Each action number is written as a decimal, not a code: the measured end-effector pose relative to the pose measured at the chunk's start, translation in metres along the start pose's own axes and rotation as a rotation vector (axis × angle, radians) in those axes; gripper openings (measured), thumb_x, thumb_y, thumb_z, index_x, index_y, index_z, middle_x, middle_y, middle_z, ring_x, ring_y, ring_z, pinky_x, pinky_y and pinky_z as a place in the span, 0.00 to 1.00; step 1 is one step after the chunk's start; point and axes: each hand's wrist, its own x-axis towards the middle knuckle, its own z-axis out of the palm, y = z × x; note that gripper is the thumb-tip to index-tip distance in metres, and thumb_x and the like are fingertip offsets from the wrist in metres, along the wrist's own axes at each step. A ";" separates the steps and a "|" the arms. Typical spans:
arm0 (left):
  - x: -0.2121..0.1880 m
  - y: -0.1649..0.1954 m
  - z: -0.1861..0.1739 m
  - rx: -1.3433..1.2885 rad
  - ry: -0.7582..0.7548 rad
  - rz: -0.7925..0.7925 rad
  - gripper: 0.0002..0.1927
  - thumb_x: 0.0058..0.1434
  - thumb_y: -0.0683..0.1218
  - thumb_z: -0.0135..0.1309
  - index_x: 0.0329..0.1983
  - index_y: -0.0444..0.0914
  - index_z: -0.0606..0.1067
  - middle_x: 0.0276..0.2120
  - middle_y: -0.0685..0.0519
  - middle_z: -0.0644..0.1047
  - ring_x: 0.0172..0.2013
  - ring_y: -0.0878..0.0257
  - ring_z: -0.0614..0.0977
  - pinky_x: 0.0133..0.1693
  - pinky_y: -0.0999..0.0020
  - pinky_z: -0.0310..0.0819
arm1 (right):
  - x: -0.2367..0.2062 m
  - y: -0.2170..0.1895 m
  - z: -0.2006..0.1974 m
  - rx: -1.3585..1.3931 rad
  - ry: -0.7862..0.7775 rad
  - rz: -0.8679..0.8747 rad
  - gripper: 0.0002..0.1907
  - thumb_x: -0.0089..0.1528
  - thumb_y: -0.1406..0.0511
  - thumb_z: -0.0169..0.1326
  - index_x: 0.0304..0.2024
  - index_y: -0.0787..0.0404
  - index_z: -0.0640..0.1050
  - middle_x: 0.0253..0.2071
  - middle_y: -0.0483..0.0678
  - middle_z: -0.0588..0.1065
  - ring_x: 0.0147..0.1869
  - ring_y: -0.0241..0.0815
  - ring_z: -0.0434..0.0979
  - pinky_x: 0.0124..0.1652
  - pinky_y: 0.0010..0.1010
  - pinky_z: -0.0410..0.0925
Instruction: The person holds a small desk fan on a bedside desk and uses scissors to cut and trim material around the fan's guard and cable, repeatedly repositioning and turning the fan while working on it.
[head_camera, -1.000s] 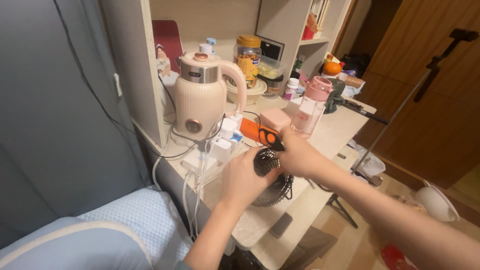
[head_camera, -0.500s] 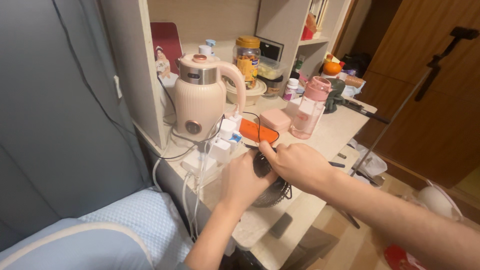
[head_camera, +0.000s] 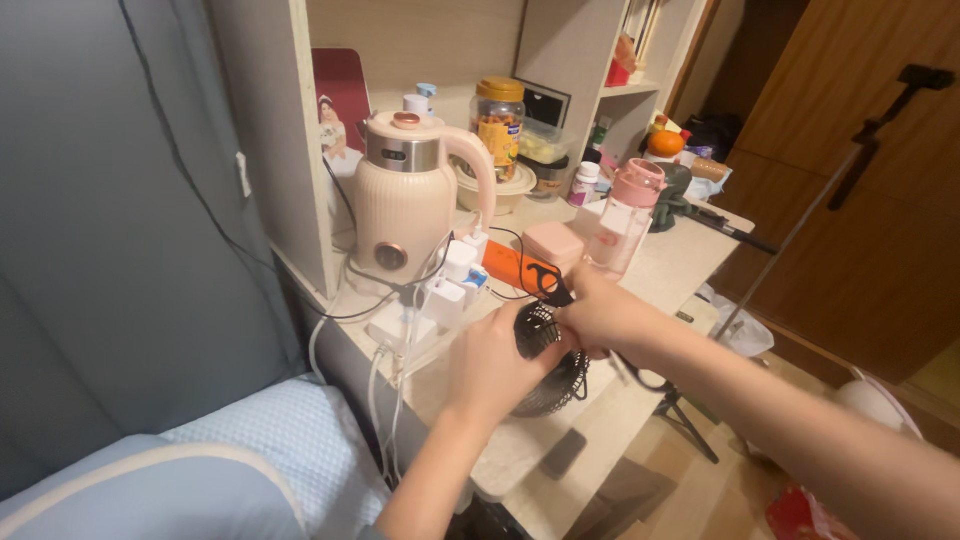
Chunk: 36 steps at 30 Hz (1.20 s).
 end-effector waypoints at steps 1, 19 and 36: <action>0.000 -0.001 -0.001 0.009 -0.009 -0.011 0.27 0.47 0.56 0.69 0.46 0.37 0.79 0.33 0.44 0.83 0.35 0.46 0.85 0.36 0.54 0.78 | -0.006 -0.005 0.006 -0.256 0.112 -0.191 0.18 0.58 0.74 0.51 0.49 0.71 0.64 0.27 0.64 0.74 0.31 0.63 0.76 0.31 0.50 0.67; 0.001 -0.003 -0.002 0.021 -0.005 -0.030 0.27 0.47 0.60 0.68 0.44 0.38 0.79 0.32 0.46 0.83 0.34 0.48 0.85 0.36 0.54 0.78 | -0.012 -0.010 -0.011 -0.835 0.019 -0.582 0.20 0.57 0.73 0.54 0.50 0.65 0.64 0.30 0.60 0.77 0.36 0.62 0.80 0.35 0.50 0.71; -0.002 -0.003 -0.004 0.031 0.007 -0.030 0.27 0.48 0.58 0.68 0.43 0.37 0.78 0.34 0.43 0.83 0.36 0.44 0.84 0.36 0.51 0.78 | -0.031 -0.026 0.017 -0.746 0.201 -0.405 0.21 0.54 0.74 0.55 0.47 0.68 0.63 0.27 0.62 0.76 0.32 0.61 0.80 0.28 0.48 0.70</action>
